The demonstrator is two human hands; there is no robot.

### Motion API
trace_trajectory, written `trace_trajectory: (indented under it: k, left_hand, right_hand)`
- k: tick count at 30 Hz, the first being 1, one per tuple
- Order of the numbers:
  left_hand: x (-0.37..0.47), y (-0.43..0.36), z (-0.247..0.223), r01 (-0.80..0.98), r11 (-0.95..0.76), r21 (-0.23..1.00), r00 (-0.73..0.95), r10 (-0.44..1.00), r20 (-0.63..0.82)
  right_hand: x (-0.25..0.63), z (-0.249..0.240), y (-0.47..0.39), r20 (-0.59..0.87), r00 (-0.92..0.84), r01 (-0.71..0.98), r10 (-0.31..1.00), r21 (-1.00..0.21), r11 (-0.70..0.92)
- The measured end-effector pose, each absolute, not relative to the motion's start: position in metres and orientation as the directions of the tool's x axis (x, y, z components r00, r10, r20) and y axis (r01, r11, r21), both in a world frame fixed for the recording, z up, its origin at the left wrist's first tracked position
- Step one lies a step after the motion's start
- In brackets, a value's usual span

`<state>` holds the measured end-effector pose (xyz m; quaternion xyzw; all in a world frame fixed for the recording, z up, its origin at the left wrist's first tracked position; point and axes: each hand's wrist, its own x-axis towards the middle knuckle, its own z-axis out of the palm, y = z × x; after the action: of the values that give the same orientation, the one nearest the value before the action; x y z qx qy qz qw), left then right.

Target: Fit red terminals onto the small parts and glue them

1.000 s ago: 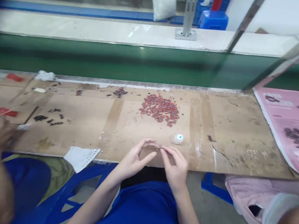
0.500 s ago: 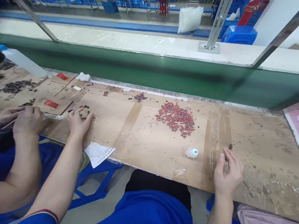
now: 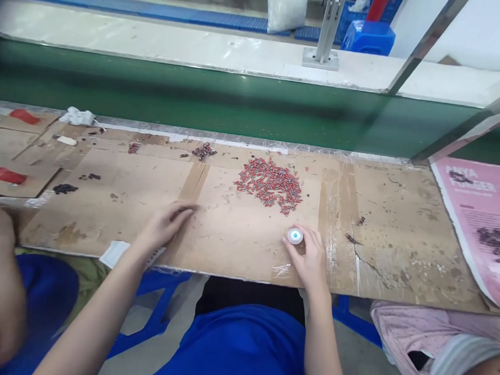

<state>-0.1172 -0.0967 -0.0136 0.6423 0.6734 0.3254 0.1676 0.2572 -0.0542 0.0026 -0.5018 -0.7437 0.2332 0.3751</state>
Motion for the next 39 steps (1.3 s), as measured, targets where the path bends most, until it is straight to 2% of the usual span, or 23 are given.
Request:
trace_trajectory:
  k: [3, 6, 11, 17, 20, 28, 33, 39]
  left_hand:
    - [-0.072, -0.091, -0.008, 0.757, -0.229, 0.612, 0.128, 0.970, 0.206]
    - [-0.042, -0.088, 0.001, 0.743, -0.343, 0.574, 0.228, 0.937, 0.265]
    - [-0.007, -0.089, 0.005, 0.673, -0.442, 0.593, 0.277, 0.894, 0.351]
    - [0.028, -0.093, -0.013, 0.548, -0.488, 0.679, 0.312, 0.873, 0.375]
    - [0.033, -0.097, -0.020, 0.547, -0.476, 0.689, 0.302, 0.879, 0.368]
    - [0.016, -0.112, -0.014, 0.616, -0.486, 0.620, 0.282, 0.871, 0.403]
    - [0.022, -0.124, -0.005, 0.703, -0.383, 0.599, 0.137, 0.900, 0.414]
    - [0.034, -0.121, -0.011, 0.731, -0.414, 0.543, 0.207, 0.892, 0.401]
  right_hand:
    - [0.257, 0.006, -0.058, 0.238, -0.184, 0.507, 0.954, -0.808, 0.300]
    - [0.256, 0.006, -0.064, 0.107, -0.140, 0.368, 0.984, -0.918, 0.151]
    - [0.248, 0.005, -0.072, -0.034, -0.074, 0.070, 0.997, -0.997, -0.029]
    - [0.245, 0.004, -0.075, -0.043, 0.144, -0.092, 0.989, -0.995, -0.030]
    - [0.247, 0.004, -0.075, -0.081, 0.158, -0.203, 0.984, -0.978, -0.047]
    - [0.239, 0.012, -0.076, -0.150, 0.065, -0.175, 0.987, -0.975, -0.137]
    - [0.225, 0.011, -0.075, -0.216, 0.164, -0.243, 0.963, -0.955, -0.172]
    - [0.223, 0.010, -0.074, -0.230, 0.246, -0.266, 0.941, -0.950, -0.163]
